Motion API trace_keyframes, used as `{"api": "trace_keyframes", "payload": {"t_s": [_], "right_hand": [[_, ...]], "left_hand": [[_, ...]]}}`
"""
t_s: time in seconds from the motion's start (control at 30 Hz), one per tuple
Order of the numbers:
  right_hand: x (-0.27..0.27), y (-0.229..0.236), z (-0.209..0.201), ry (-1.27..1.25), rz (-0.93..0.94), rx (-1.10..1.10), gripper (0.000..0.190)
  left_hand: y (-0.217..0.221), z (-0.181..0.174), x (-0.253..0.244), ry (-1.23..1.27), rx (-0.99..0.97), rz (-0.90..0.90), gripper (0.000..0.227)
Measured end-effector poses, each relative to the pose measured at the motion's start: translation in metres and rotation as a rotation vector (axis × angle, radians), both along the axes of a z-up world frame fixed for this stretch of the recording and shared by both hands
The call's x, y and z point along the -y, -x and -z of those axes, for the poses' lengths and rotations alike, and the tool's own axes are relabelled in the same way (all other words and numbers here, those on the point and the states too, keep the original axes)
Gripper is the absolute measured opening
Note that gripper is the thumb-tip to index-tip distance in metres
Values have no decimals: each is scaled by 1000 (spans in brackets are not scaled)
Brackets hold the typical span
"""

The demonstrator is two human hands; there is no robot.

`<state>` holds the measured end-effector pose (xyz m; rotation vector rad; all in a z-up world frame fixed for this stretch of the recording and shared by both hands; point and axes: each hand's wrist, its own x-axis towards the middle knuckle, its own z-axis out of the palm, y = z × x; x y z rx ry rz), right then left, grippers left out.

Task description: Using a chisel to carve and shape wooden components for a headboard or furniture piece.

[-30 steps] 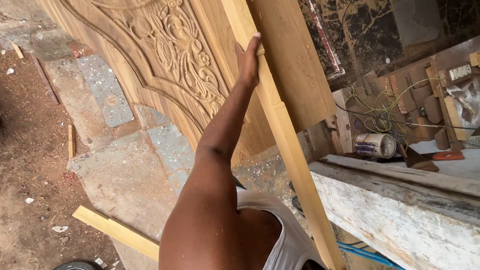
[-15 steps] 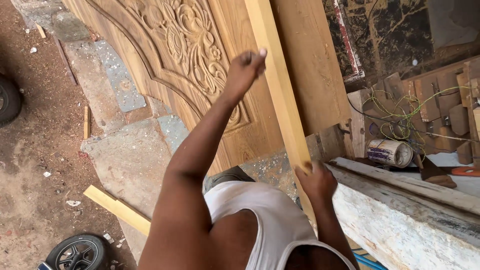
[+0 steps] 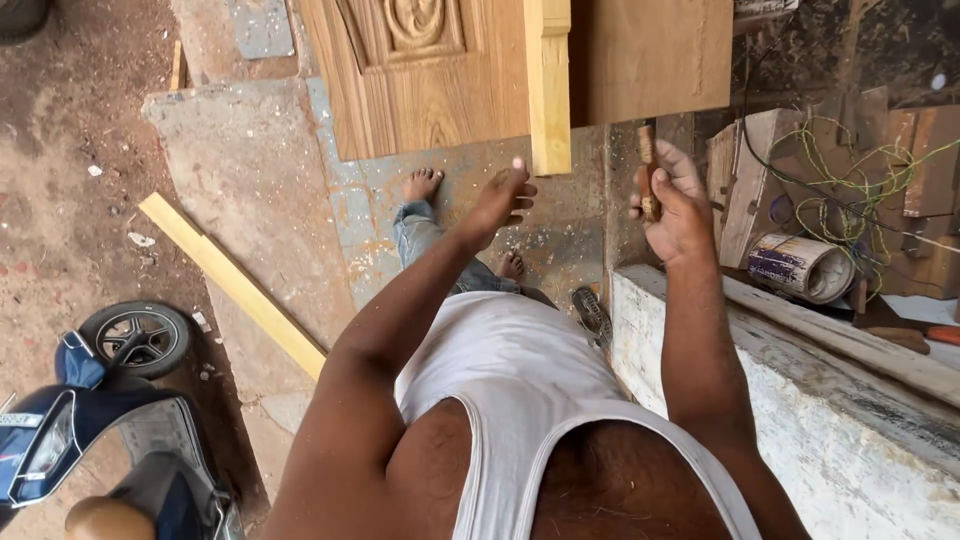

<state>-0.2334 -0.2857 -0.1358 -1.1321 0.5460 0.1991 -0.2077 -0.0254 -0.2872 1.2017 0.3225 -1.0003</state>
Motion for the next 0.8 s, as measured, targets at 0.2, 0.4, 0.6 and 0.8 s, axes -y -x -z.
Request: {"api": "trace_keyframes", "payload": {"t_s": [0.2, 0.4, 0.6, 0.8], "right_hand": [[10, -29, 6, 373, -280, 131, 27], [-42, -108, 13, 1027, -546, 275, 14], [-66, -120, 5, 1199, -553, 400, 25], [-68, -86, -6, 1164, -672, 271, 38]], "left_hand": [[15, -50, 28, -360, 473, -280, 79], [-9, -88, 38, -731, 1138, -24, 121], [-14, -55, 59, -718, 1140, -205, 115], [-20, -64, 63, -695, 1025, -238, 97]]}}
